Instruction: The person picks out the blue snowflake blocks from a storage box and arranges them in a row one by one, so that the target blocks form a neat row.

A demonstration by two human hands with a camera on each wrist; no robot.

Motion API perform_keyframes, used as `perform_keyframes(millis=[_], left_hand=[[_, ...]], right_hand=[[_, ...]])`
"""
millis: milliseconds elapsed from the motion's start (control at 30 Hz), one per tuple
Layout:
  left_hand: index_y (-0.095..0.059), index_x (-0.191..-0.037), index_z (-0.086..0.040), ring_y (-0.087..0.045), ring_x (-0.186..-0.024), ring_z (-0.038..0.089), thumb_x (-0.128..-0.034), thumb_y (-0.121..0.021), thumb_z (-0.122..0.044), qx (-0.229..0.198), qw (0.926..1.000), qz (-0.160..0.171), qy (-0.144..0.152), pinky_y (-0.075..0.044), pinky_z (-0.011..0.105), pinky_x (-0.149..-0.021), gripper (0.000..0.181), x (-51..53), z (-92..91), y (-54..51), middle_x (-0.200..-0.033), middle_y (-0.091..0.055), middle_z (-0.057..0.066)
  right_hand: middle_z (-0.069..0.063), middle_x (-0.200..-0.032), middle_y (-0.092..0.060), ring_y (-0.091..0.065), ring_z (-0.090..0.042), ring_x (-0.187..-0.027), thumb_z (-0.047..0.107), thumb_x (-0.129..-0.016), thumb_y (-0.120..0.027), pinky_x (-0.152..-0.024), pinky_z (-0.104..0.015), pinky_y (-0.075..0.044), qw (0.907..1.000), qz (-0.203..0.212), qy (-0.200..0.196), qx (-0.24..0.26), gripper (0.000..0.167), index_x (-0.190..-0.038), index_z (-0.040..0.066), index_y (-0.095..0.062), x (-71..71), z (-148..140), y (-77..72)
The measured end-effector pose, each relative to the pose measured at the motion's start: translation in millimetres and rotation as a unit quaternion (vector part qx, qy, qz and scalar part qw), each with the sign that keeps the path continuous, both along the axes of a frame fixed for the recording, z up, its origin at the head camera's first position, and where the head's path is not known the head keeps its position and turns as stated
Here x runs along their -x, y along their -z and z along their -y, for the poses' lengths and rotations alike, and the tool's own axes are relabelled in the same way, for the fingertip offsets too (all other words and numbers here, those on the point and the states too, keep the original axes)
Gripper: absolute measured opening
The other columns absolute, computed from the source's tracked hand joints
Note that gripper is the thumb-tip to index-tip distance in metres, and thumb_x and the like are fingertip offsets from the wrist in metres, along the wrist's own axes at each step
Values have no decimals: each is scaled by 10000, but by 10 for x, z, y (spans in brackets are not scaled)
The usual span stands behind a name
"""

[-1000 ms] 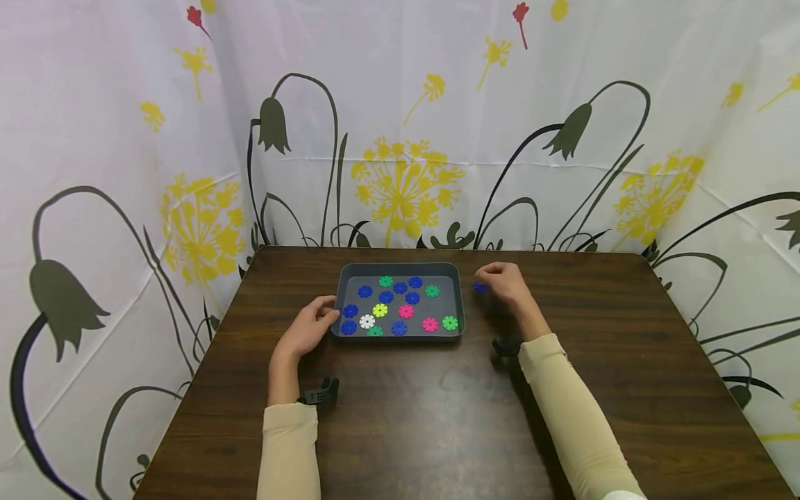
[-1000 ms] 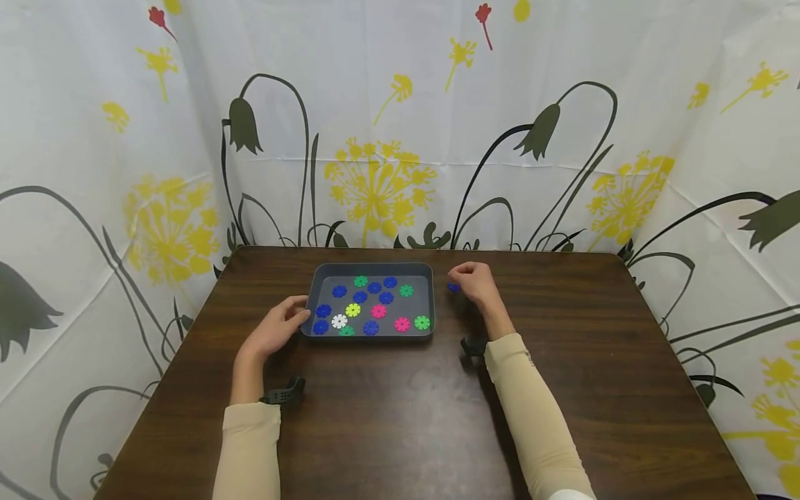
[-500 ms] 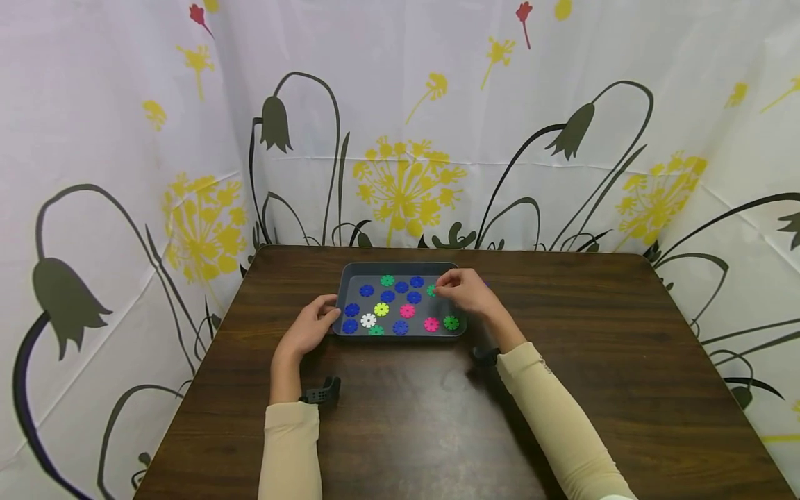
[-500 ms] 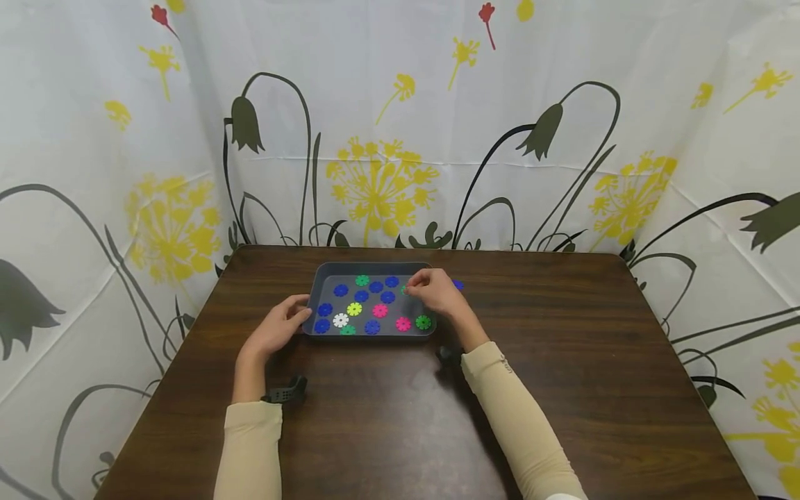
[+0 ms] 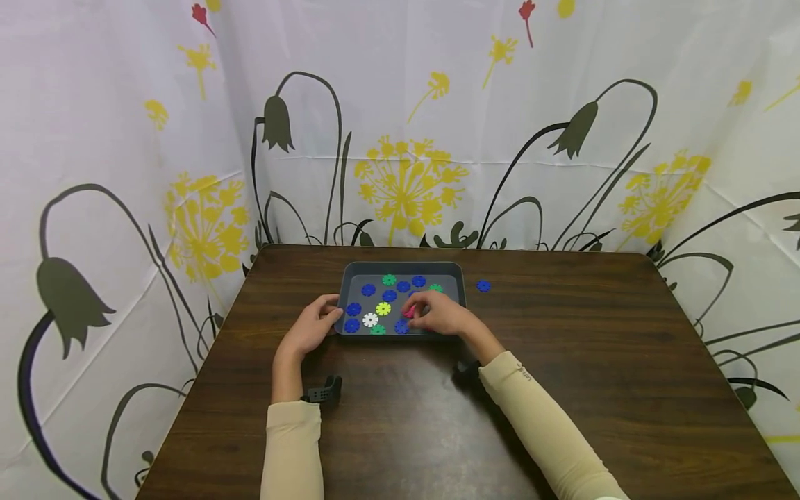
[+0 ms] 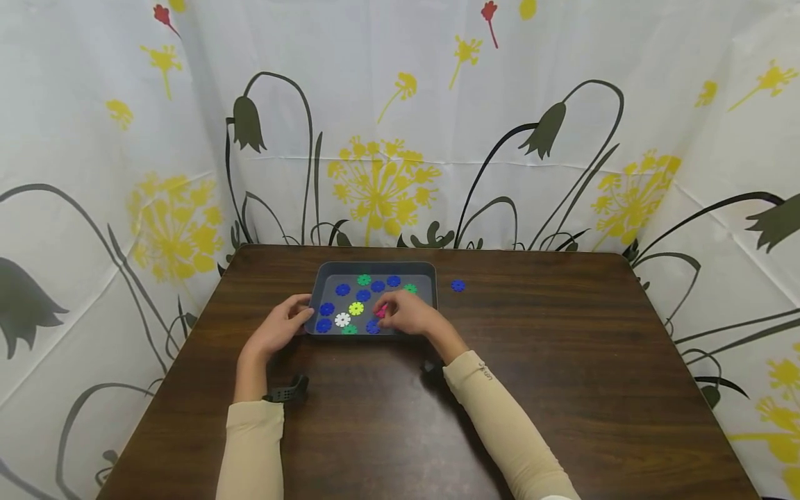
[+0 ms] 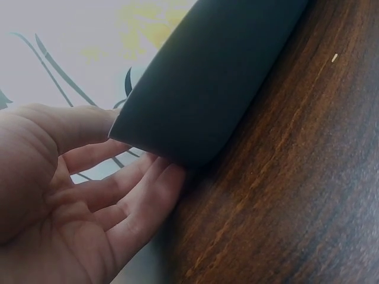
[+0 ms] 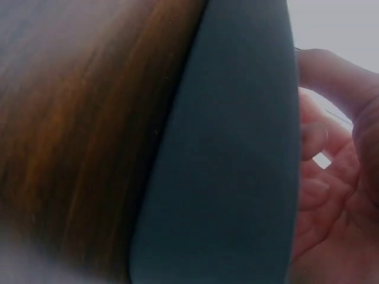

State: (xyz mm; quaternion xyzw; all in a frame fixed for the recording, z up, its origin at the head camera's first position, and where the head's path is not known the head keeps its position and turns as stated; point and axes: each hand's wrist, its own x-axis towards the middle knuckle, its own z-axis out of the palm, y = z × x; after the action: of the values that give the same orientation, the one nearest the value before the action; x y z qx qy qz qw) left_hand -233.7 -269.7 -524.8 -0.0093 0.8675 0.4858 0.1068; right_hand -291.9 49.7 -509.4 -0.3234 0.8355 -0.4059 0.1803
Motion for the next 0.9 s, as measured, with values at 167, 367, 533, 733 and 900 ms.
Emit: perform_keyframes(millis=[167,367,533,733,900], left_hand=[[-375,-1647,-53,-635,-1287,403,-1162,-503,-281,-38,10000,20,-5,-562,565,-1105,550,13,-11,-3,-1487,-567,271],[-382,-1642,-54,-632,-1278,389,-1160,-507,-287,-43,10000,32,-4,-559,559,-1110,550,13,-18,0,-1471,-571,264],[-390,-1639,-54,-631,-1270,383,-1159,-510,-287,-32,10000,-12,1,-563,551,-1102,546,12,-23,1,-1464,-577,264],[-397,-1636,-63,-625,-1271,383,-1159,-509,-301,-37,10000,4,-22,-561,556,-1108,544,15,-9,22,-1451,-579,257],[-411,-1631,-73,-631,-1257,361,-1156,-517,-298,-11,10000,7,-94,-565,539,-1108,535,0,9,32,-1440,-597,245]], right_hand=[[-14,-876,-687,-606,-92,-825,44,-926,-805,-779,-246,-497,9995,-85,-14,-316,262,-1185,52,-764,-29,68,28],[5,-865,-645,-575,-109,-814,40,-942,-801,-752,-248,-472,9981,-99,31,-614,267,-1203,86,-776,-41,109,58],[14,-804,-588,-533,-105,-741,31,-940,-804,-709,-242,-441,9972,-29,178,-723,282,-1211,95,-764,-37,122,73],[11,-778,-580,-519,-103,-702,8,-932,-797,-673,-237,-433,9969,93,277,-735,284,-1198,98,-756,-29,134,95],[20,-787,-581,-513,-90,-697,10,-919,-815,-676,-223,-435,9973,47,264,-691,265,-1161,83,-734,-16,151,133]])
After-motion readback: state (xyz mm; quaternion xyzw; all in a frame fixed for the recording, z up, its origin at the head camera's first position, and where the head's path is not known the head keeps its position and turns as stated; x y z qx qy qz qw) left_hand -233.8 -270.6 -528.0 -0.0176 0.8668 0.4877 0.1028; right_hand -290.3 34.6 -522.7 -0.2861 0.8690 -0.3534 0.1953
